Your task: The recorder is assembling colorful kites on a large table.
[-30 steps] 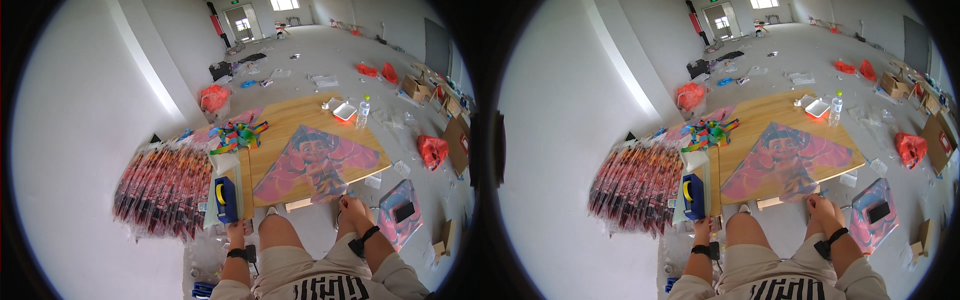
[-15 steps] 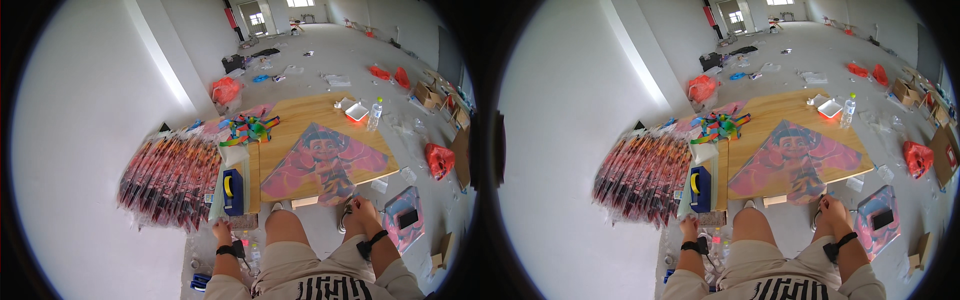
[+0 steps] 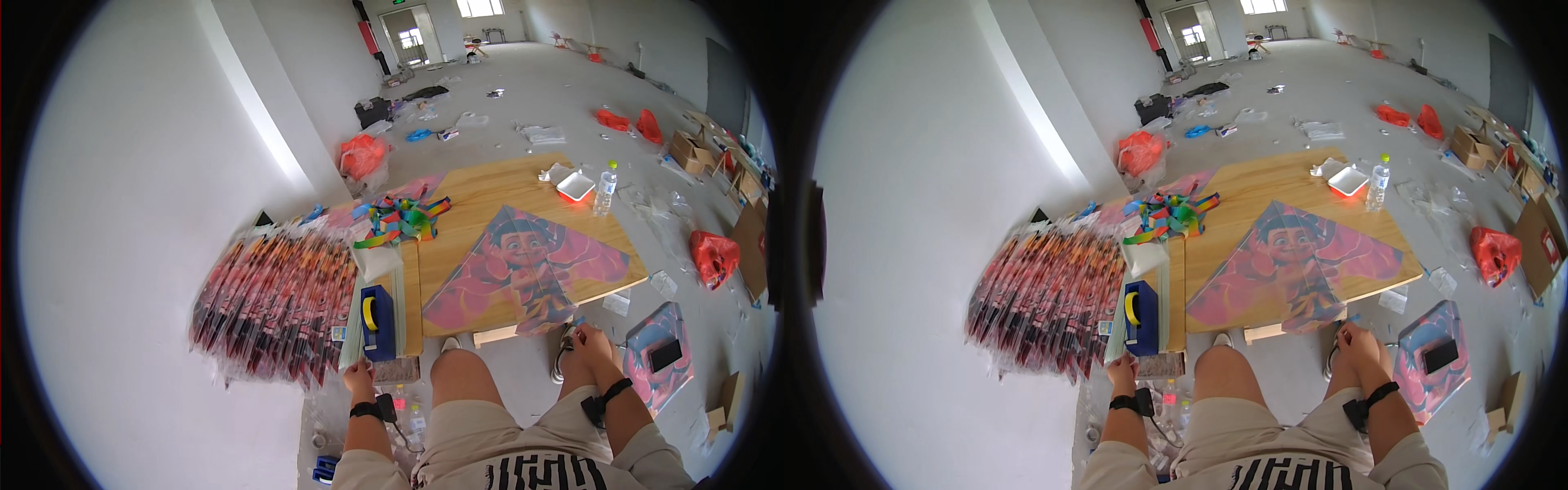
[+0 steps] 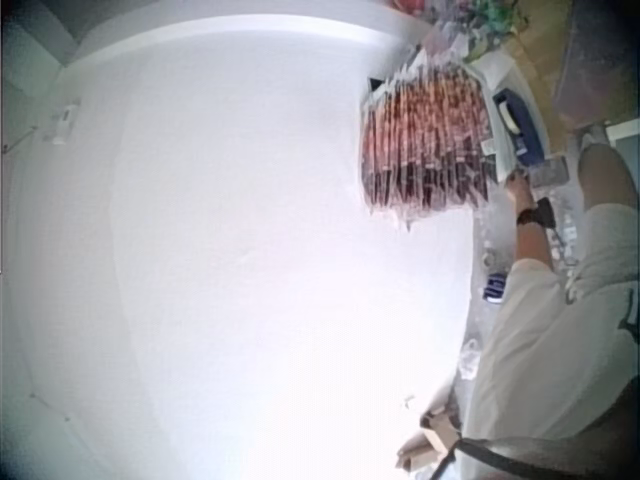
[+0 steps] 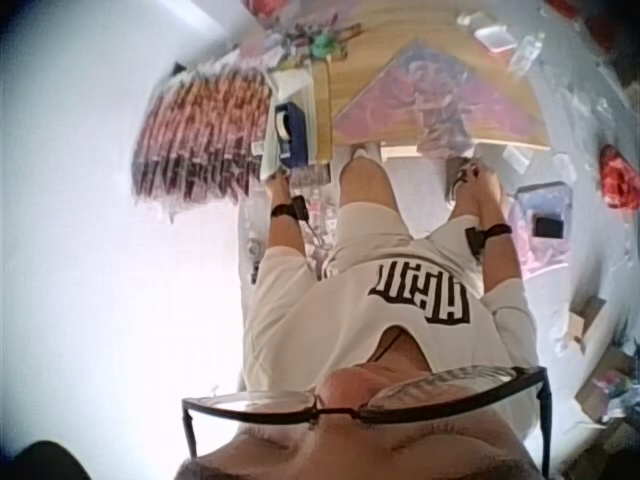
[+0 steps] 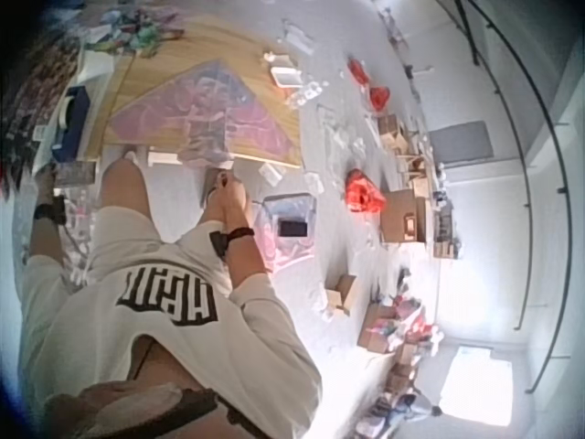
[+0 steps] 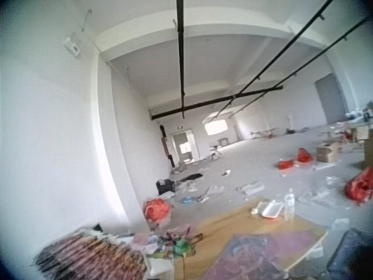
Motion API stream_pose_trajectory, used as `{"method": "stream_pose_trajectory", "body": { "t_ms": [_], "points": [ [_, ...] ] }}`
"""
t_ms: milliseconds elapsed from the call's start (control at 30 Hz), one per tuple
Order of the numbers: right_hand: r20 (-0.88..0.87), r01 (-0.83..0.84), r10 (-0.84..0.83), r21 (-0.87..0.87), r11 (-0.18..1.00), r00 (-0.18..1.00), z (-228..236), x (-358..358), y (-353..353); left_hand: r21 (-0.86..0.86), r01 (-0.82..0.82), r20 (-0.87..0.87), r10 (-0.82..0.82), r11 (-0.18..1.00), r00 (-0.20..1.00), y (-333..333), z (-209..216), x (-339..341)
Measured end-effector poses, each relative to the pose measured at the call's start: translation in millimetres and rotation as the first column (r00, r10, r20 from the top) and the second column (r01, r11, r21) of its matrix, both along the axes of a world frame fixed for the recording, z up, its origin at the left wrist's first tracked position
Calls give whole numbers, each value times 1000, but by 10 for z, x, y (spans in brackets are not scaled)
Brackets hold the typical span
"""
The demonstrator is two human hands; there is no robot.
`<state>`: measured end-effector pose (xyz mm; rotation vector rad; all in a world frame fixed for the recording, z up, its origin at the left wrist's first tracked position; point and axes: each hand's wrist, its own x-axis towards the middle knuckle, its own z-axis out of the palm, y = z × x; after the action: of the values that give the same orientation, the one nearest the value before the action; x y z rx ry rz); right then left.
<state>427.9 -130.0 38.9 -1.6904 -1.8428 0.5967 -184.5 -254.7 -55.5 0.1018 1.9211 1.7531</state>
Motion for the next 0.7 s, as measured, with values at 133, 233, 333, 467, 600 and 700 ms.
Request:
{"method": "stream_pose_trajectory", "body": {
  "t_ms": [133,233,333,467,600,700],
  "points": [
    [2,5,-5,-9,1000,1000,0,16,-1,-40,-15,-83,12,999,996,-40,72,56],
    [-10,0,1,36,999,1000,5,1,22,-73,-21,-142,10,997,990,-71,127,78],
    [-62,-25,29,70,997,998,14,-71,48,-112,-14,-213,-11,994,977,-101,170,61],
    [-7,-76,77,74,994,997,38,-206,49,-67,-34,-238,17,997,971,-184,205,-56],
    [-66,-89,93,53,995,994,65,-330,33,138,-47,-64,57,989,996,-405,361,-66],
    [-89,-84,87,35,996,992,34,-361,38,120,-64,-119,79,991,990,-668,563,48]
  ]
}}
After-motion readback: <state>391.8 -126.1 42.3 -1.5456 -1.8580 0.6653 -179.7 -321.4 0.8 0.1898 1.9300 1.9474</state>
